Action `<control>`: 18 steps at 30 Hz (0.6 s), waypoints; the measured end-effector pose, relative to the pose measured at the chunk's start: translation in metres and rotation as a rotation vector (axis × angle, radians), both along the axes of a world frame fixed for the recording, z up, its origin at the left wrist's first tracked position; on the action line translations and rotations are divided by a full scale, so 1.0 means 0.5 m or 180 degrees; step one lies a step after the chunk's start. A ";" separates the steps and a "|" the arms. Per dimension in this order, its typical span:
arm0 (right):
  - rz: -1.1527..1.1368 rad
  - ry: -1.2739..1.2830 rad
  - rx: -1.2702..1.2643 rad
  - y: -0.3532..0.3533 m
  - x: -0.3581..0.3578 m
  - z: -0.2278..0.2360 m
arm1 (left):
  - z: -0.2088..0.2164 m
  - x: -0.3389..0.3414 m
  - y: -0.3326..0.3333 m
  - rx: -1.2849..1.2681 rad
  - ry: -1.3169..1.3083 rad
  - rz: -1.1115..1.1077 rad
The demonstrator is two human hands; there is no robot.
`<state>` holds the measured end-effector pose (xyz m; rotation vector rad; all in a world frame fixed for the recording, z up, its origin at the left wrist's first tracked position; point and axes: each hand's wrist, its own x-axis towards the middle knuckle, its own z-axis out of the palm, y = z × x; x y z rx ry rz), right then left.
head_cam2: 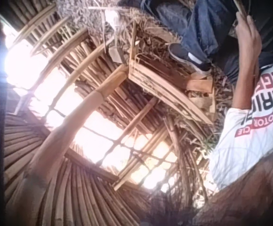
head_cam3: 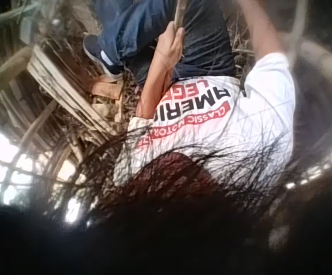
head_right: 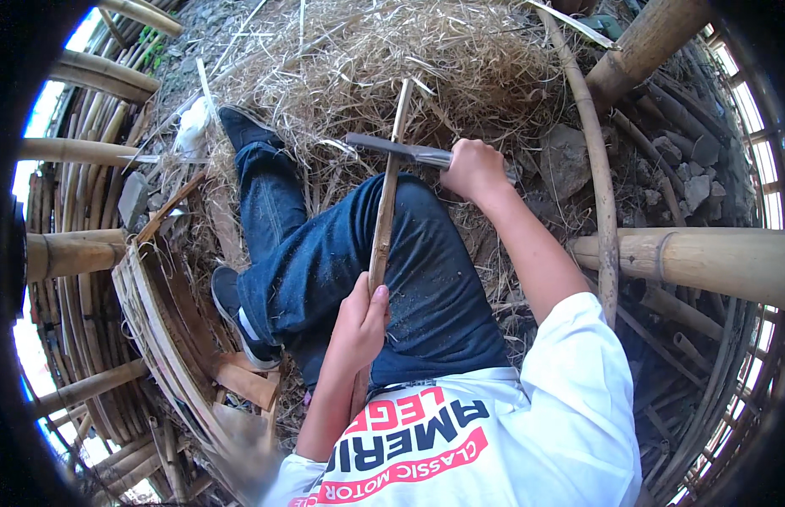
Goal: The person uses a knife to shave thin strips from a bamboo stick.
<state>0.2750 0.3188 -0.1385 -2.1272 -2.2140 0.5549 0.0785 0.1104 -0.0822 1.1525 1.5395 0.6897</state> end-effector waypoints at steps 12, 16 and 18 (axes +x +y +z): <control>-0.0528 0.0098 0.0002 0.076 -0.015 -0.026 | 0.011 0.005 -0.002 -0.0184 -0.0292 0.0055; -0.1467 0.0447 -0.0112 0.180 0.010 -0.092 | 0.034 0.022 -0.019 -0.0366 -0.0342 -0.0140; -0.1304 -0.0021 -0.0208 0.204 0.075 -0.051 | 0.043 0.036 -0.061 -0.0280 -0.0454 -0.0731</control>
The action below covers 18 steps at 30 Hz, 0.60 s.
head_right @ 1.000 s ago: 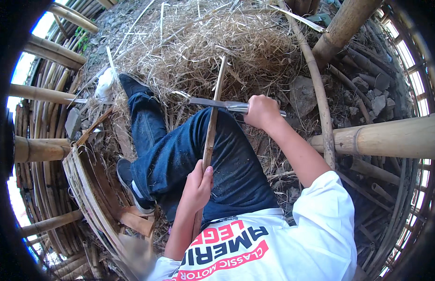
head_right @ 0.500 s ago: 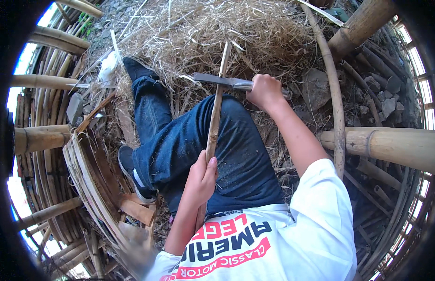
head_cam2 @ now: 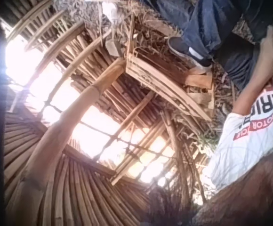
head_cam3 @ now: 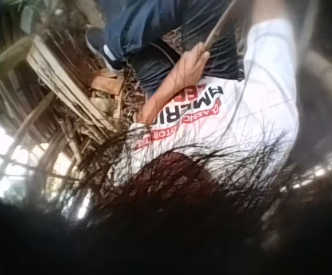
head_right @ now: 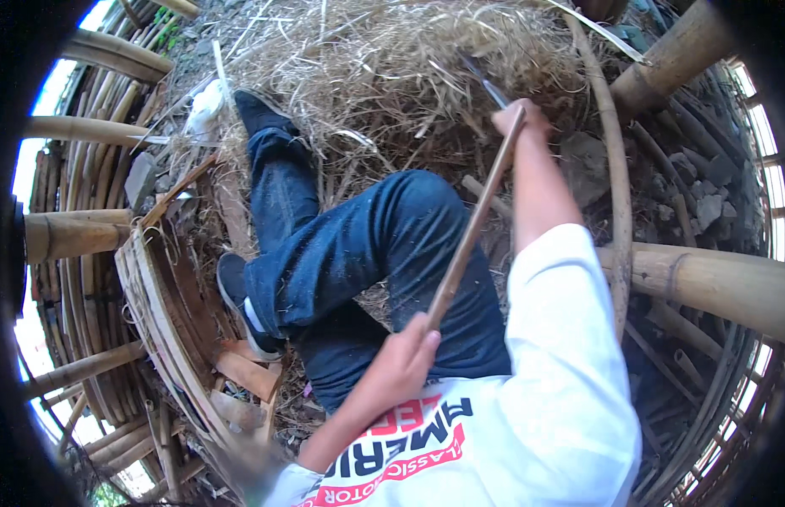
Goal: The person uses a knife to shave thin strips from a bamboo stick.
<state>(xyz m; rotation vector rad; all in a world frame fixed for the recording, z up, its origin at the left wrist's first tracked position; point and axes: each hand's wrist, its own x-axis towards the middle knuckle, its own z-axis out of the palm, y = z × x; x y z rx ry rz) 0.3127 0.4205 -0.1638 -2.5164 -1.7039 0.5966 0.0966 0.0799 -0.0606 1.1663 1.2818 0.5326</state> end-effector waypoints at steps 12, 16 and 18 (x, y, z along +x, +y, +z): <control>-0.0596 0.2251 0.0254 -0.233 0.098 -0.120 | -0.016 -0.095 0.066 -0.1422 -0.1232 0.1237; -0.0399 0.2601 0.0406 -0.299 0.075 -0.103 | -0.044 -0.087 0.067 -0.1364 -0.1526 0.1323; -0.0046 0.2498 0.0561 -0.322 0.043 -0.062 | -0.053 -0.081 0.065 -0.1275 -0.1468 0.1320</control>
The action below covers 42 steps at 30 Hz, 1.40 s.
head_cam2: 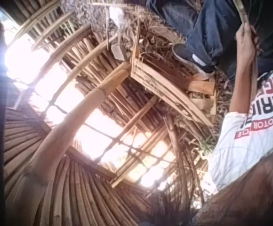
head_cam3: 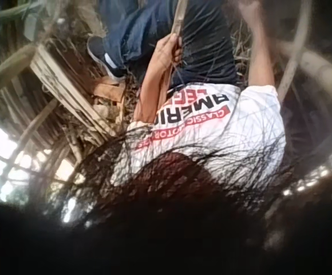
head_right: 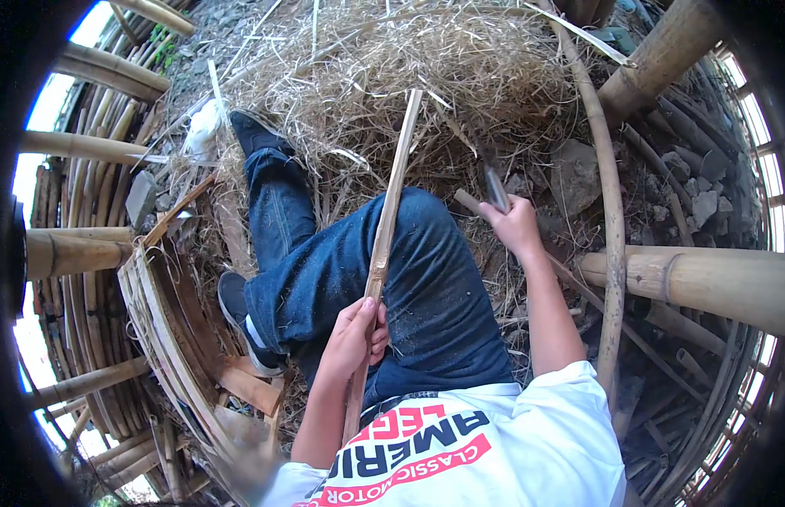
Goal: The person uses a knife to shave thin strips from a bamboo stick.
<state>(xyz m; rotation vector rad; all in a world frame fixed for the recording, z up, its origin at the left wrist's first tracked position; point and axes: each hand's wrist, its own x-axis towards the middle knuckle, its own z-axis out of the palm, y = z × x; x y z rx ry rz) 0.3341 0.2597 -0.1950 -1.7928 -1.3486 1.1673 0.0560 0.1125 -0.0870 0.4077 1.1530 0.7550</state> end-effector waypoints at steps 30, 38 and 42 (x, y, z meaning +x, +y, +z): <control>0.1153 -0.2981 -0.0105 0.219 -0.036 0.184 | 0.040 0.058 -0.026 0.1274 0.2061 -0.0563; 0.1668 -0.2697 0.0104 0.120 -0.092 0.203 | 0.010 0.038 -0.015 0.1019 0.1683 -0.0329; 0.1912 -0.2424 0.0081 0.072 -0.092 0.187 | 0.013 0.034 -0.009 0.0818 0.1368 -0.0433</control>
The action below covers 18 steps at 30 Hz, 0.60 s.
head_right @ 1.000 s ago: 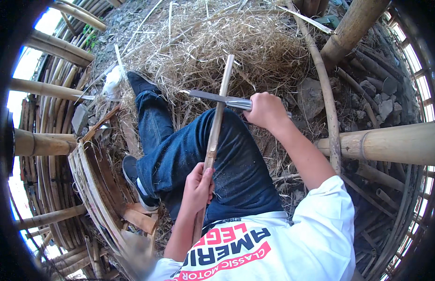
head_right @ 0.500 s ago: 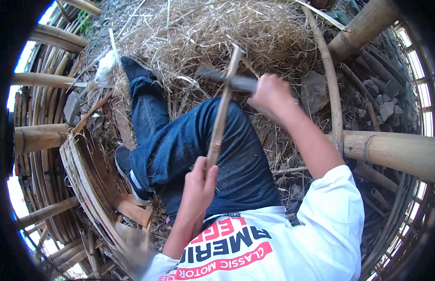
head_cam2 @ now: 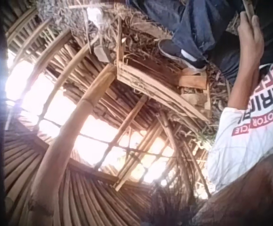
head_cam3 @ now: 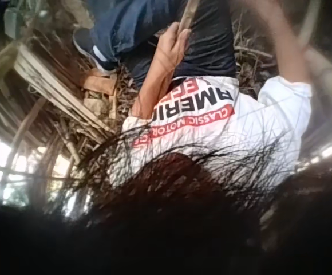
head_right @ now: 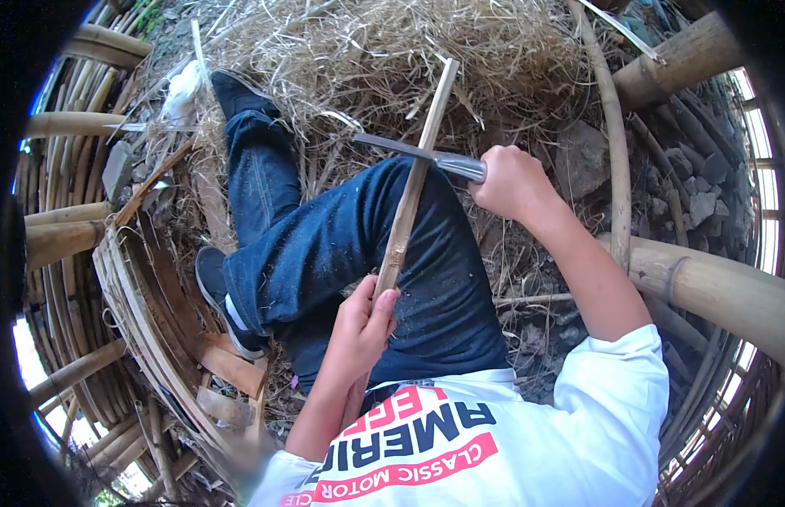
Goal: The person uses a knife to shave thin strips from a bamboo stick.
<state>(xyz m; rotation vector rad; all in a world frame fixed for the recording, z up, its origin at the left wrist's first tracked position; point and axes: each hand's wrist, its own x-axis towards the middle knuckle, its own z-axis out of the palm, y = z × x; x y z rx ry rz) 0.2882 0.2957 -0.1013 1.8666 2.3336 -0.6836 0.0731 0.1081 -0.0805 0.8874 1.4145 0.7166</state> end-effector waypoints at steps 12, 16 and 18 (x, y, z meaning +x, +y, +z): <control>-0.0864 -0.0574 0.0144 0.139 0.042 -0.033 | 0.021 0.017 -0.012 0.0219 0.0578 -0.0236; -0.0814 -0.0378 0.0185 0.140 0.031 -0.058 | 0.009 0.006 -0.008 0.0251 0.0480 -0.0072; -0.0770 -0.0253 0.0176 0.110 0.028 -0.042 | 0.008 0.001 -0.006 0.0230 0.0460 -0.0032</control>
